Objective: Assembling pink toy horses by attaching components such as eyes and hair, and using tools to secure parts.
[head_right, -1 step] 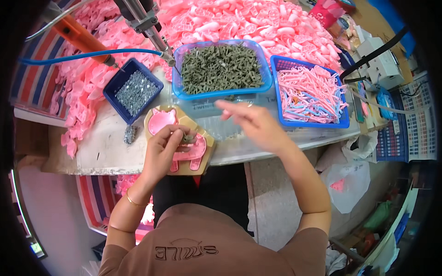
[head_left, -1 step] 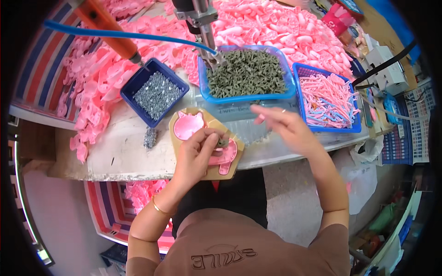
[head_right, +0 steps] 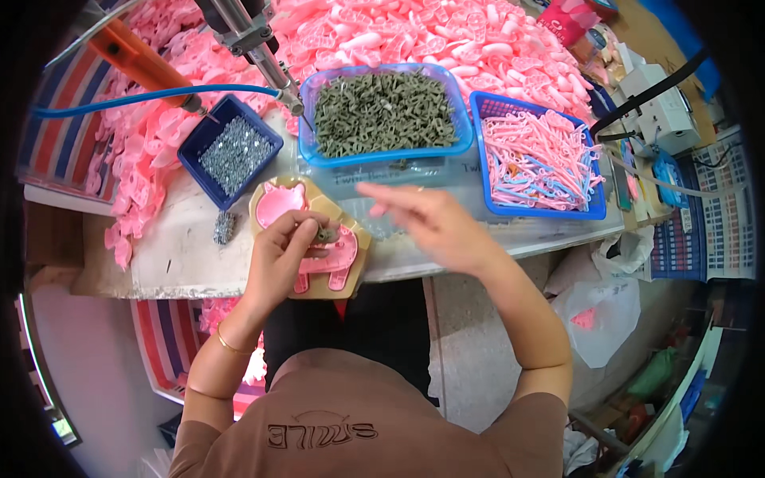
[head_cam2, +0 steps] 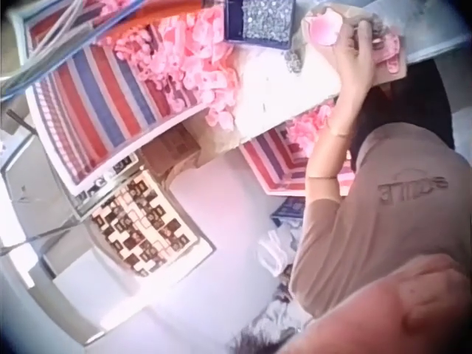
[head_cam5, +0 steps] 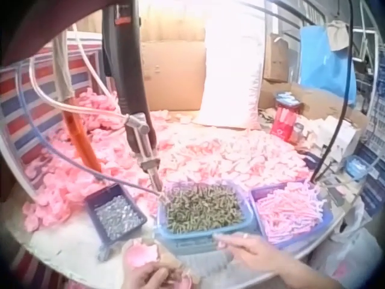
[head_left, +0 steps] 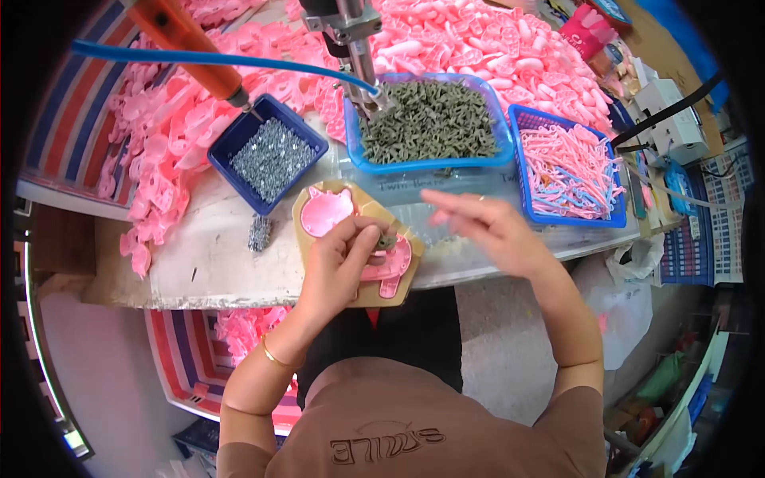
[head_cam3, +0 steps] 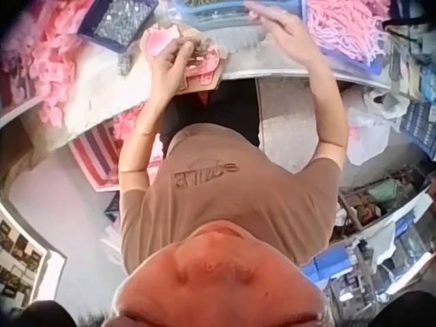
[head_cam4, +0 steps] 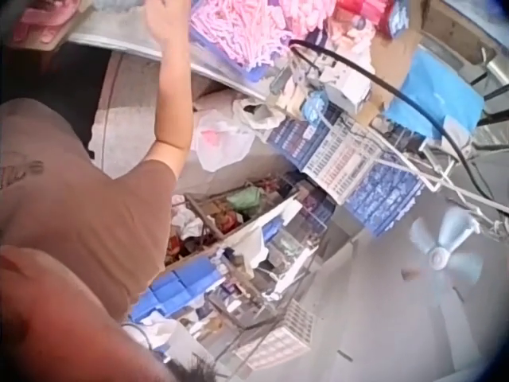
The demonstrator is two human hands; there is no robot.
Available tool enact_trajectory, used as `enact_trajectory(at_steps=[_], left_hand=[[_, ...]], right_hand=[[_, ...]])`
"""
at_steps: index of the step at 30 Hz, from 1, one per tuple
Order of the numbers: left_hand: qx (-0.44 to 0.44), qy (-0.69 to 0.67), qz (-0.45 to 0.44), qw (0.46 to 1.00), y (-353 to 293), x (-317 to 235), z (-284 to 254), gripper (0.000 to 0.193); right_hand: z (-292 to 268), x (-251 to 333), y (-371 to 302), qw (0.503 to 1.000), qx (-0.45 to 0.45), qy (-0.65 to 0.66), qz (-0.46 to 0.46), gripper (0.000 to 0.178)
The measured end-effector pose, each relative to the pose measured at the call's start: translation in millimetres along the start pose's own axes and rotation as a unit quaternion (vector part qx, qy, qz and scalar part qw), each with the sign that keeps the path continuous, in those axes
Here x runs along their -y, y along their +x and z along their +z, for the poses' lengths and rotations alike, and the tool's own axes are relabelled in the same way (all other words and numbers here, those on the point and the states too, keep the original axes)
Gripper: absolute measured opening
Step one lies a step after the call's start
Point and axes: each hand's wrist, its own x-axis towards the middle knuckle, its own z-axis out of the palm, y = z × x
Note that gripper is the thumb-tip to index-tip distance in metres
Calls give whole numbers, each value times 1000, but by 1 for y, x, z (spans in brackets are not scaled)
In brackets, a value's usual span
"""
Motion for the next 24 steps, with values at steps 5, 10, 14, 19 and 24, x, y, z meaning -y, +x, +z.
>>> enact_trajectory(at_steps=[5,10,14,19,24], left_hand=[[12,23,-7,1000,1,-11,-2,24],[12,80,5,997,-3,-9,-4,24],[9,77,1,997,-5,-4,-4,24],[-21,82,-2,996,-9,-10,5,24],[-45,189,45,980,-11,-11,6,23]], right_hand=[[31,31,5,998,33,34,49,34],[38,31,8,996,19,35,86,24],[43,28,5,997,-21,34,67,20],[56,25,0,997,-66,-32,22,18],[69,17,-7,984,-131,-111,-37,18]])
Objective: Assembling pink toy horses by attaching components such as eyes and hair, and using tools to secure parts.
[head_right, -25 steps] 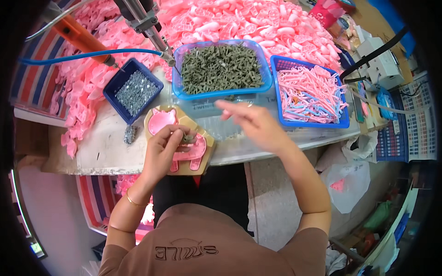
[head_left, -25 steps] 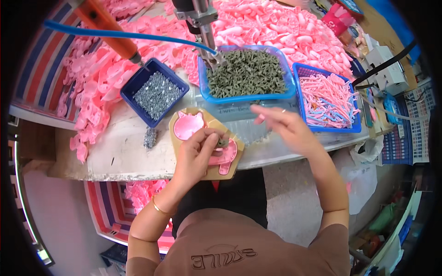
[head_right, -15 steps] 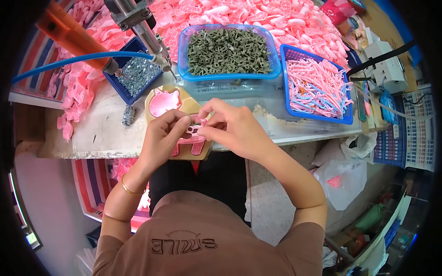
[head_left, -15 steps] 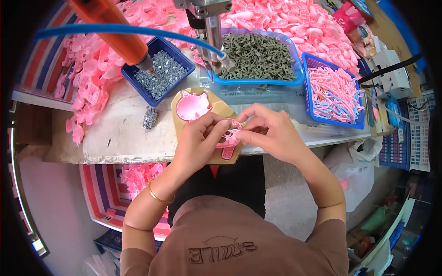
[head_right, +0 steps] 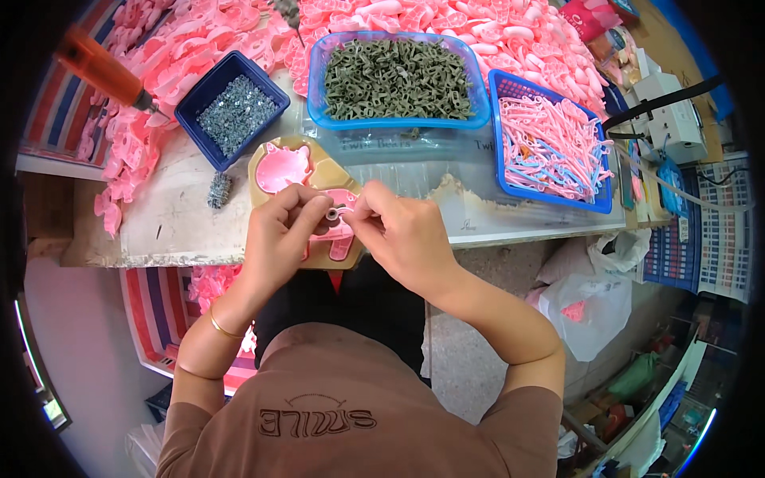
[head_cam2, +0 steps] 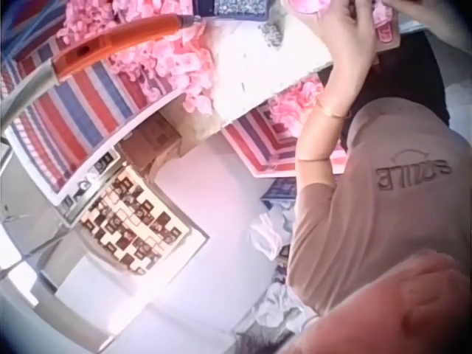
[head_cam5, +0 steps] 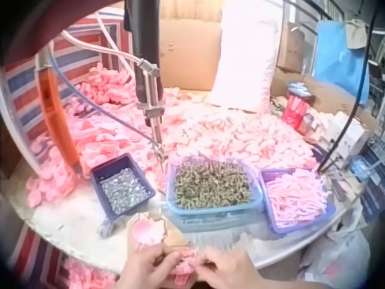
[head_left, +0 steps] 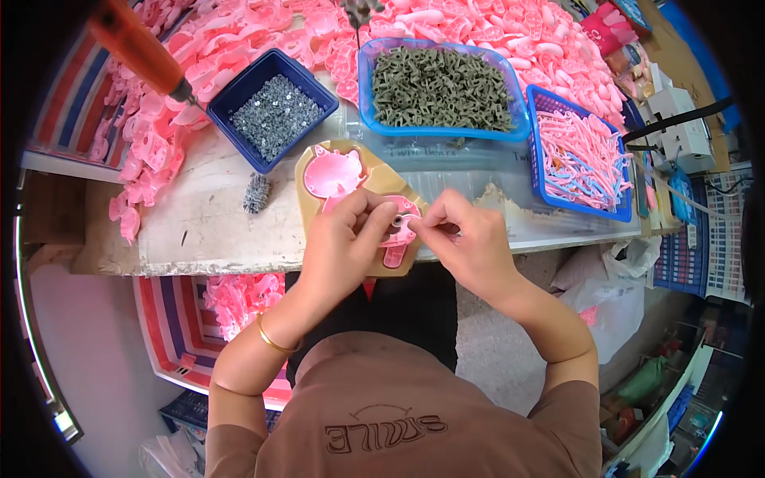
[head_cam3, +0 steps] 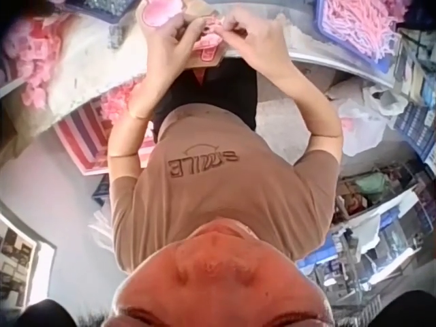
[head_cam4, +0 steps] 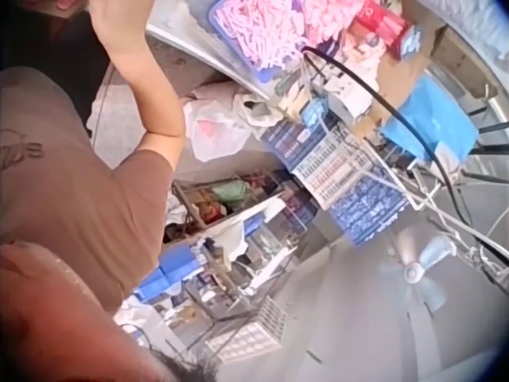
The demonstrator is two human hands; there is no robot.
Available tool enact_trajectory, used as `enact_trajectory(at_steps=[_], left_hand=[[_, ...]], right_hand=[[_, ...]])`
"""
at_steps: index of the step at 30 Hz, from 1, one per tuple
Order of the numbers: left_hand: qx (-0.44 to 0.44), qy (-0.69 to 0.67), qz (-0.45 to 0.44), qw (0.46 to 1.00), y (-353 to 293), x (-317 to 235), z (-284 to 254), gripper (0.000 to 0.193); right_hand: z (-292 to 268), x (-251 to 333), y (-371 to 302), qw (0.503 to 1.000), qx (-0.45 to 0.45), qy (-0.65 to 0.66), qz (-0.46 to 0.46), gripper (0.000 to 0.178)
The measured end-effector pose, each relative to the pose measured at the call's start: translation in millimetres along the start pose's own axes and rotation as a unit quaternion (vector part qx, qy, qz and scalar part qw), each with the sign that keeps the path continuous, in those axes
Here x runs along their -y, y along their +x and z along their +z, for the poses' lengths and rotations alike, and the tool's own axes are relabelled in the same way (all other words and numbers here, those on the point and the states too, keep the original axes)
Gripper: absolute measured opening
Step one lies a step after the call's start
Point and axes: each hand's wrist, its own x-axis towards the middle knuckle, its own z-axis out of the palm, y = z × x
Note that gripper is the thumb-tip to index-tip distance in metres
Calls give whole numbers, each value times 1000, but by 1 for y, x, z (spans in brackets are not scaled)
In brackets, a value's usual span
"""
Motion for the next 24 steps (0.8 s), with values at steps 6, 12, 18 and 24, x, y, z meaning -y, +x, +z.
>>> enact_trajectory(at_steps=[6,12,18,24], left_hand=[[124,-232,-55,963,3,13,-12,26],[93,-159,21,983,1,22,-17,25],[-47,75,47,995,-4,18,-51,26],[-116,210,151,959,-10,30,-63,15]], right_hand=[[-13,4,11,988,108,99,38,11],[-2,6,16,991,131,-3,-28,15],[27,-6,29,966,58,-171,-183,22],[46,-6,41,932,108,-272,-212,18]])
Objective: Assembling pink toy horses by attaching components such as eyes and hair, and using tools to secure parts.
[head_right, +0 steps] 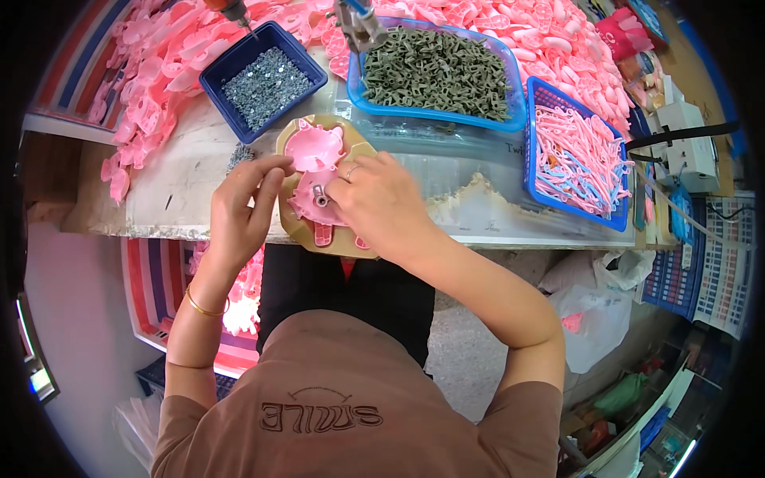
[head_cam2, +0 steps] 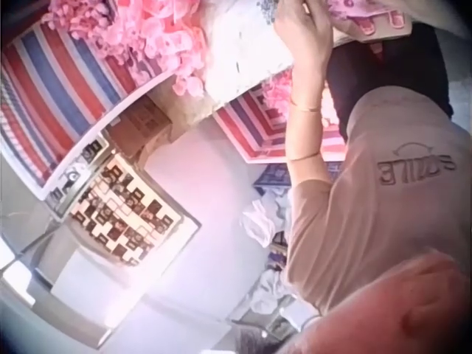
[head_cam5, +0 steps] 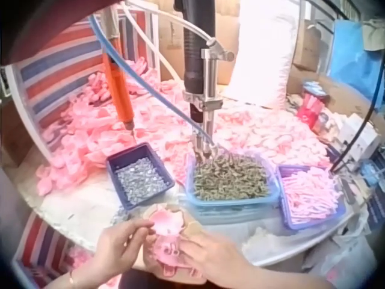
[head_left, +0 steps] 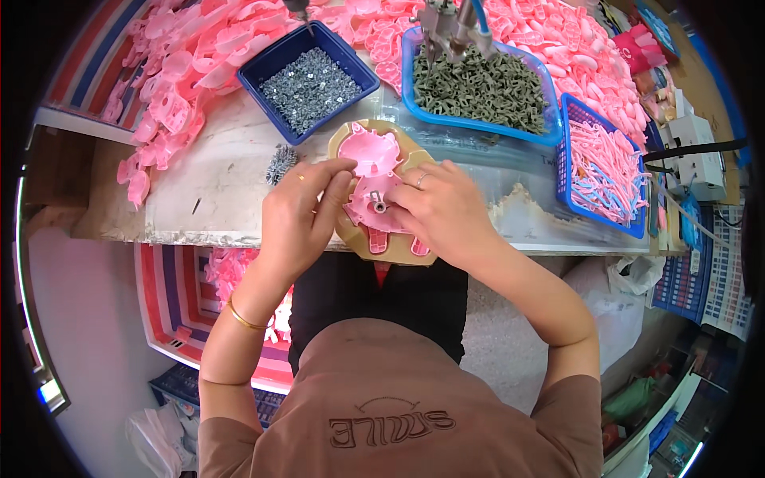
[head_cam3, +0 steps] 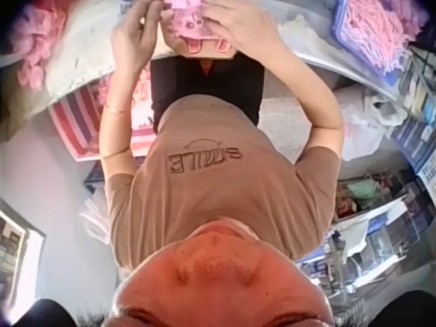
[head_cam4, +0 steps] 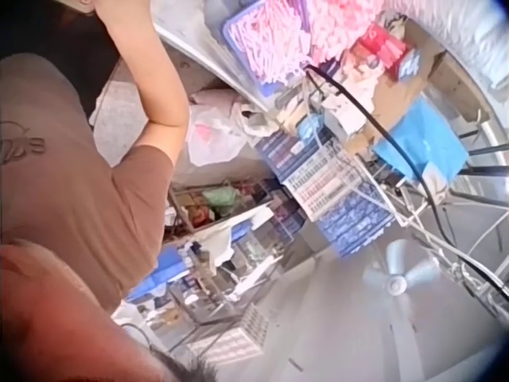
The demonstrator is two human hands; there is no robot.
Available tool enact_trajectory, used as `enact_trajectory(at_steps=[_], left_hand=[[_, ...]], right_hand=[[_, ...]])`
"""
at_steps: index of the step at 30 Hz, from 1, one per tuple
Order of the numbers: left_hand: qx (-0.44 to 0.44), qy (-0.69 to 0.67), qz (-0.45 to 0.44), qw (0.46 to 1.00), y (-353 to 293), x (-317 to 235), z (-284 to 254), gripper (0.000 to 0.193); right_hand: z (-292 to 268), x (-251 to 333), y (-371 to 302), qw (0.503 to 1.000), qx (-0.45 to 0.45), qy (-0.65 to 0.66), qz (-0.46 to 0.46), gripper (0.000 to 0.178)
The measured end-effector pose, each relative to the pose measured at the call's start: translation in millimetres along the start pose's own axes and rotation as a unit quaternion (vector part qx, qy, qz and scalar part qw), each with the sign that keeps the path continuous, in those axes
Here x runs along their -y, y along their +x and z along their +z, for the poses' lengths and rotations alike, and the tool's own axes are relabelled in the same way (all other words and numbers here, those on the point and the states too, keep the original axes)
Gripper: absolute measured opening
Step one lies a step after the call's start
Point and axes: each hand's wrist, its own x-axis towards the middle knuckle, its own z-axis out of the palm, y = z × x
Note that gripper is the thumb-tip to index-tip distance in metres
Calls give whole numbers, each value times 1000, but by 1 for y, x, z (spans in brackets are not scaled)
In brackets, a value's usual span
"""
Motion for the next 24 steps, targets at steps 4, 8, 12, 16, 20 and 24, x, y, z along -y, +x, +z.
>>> enact_trajectory(at_steps=[4,8,12,16,20,24], left_hand=[[-4,6,61,998,-5,5,6,12],[0,21,108,994,-7,4,8,13],[62,66,178,980,-15,11,9,20],[114,169,224,953,-18,8,8,23],[123,181,206,954,-20,6,14,28],[117,159,199,960,-22,7,16,26]], right_hand=[[6,2,8,1000,24,15,3,17],[7,5,12,999,4,51,4,7],[6,4,17,997,57,51,-13,10],[6,-1,23,993,109,33,-18,7],[4,-4,19,991,124,42,-21,12],[-15,1,-3,998,-36,39,19,19]])
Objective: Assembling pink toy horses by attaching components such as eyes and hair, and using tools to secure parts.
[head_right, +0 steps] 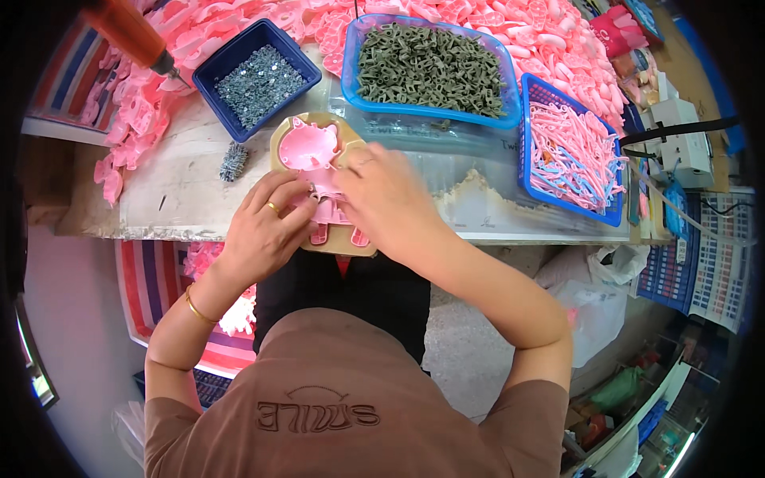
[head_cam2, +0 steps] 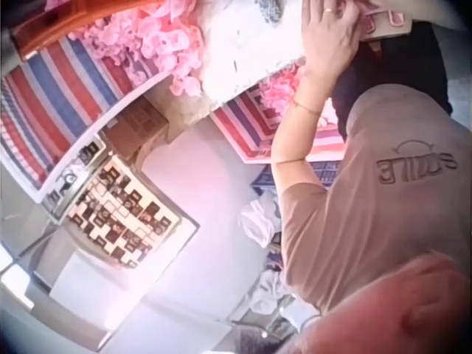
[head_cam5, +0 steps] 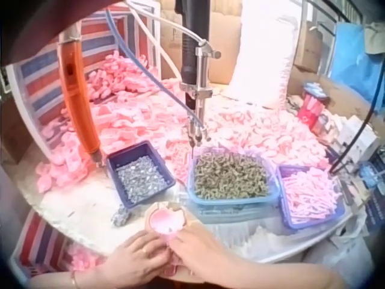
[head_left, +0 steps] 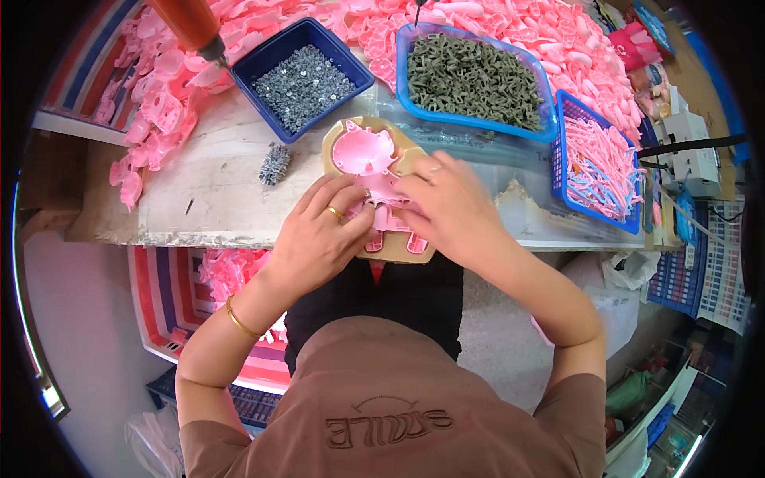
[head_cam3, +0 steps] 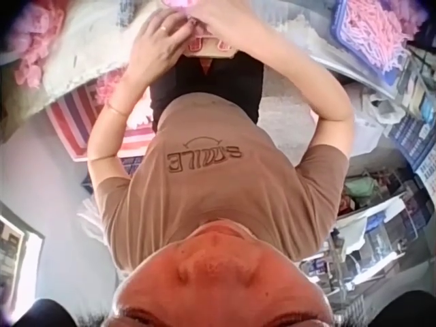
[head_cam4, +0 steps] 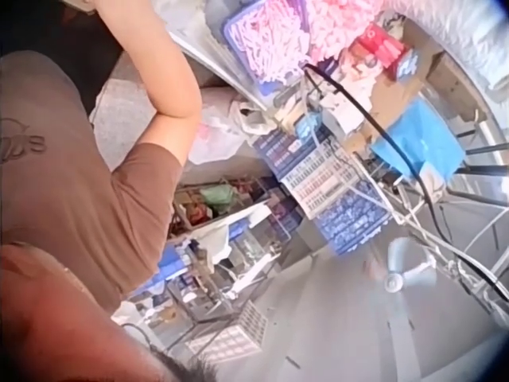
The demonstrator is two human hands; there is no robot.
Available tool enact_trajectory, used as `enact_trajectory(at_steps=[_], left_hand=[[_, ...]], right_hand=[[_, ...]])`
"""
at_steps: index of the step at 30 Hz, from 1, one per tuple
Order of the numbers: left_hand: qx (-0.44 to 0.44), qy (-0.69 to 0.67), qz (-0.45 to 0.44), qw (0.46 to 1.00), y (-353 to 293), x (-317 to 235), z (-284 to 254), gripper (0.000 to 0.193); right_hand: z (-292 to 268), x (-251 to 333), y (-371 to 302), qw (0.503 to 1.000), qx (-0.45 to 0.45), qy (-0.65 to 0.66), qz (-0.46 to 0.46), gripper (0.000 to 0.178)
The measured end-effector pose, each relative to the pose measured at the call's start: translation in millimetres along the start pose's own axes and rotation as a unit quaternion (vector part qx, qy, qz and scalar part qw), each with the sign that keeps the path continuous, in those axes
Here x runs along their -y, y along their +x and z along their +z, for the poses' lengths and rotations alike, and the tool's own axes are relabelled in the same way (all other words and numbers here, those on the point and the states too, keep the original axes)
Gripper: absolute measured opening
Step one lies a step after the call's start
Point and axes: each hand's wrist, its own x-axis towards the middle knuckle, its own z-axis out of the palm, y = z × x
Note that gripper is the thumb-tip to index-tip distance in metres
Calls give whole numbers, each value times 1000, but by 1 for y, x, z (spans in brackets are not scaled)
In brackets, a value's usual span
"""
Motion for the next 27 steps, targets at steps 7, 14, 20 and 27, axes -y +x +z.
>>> enact_trajectory(at_steps=[7,14,20,27], left_hand=[[-6,-5,-10,1000,1,-2,2,28],[-13,-1,-8,1000,3,-2,4,29],[-19,-2,-8,1000,3,-1,-3,30],[-89,-78,-41,992,12,20,-20,24]], right_hand=[[-4,-7,-17,999,21,-14,45,16],[1,-16,-20,999,7,-1,54,13],[-8,-11,-8,995,81,9,63,12],[-23,40,118,925,-359,103,-75,53]])
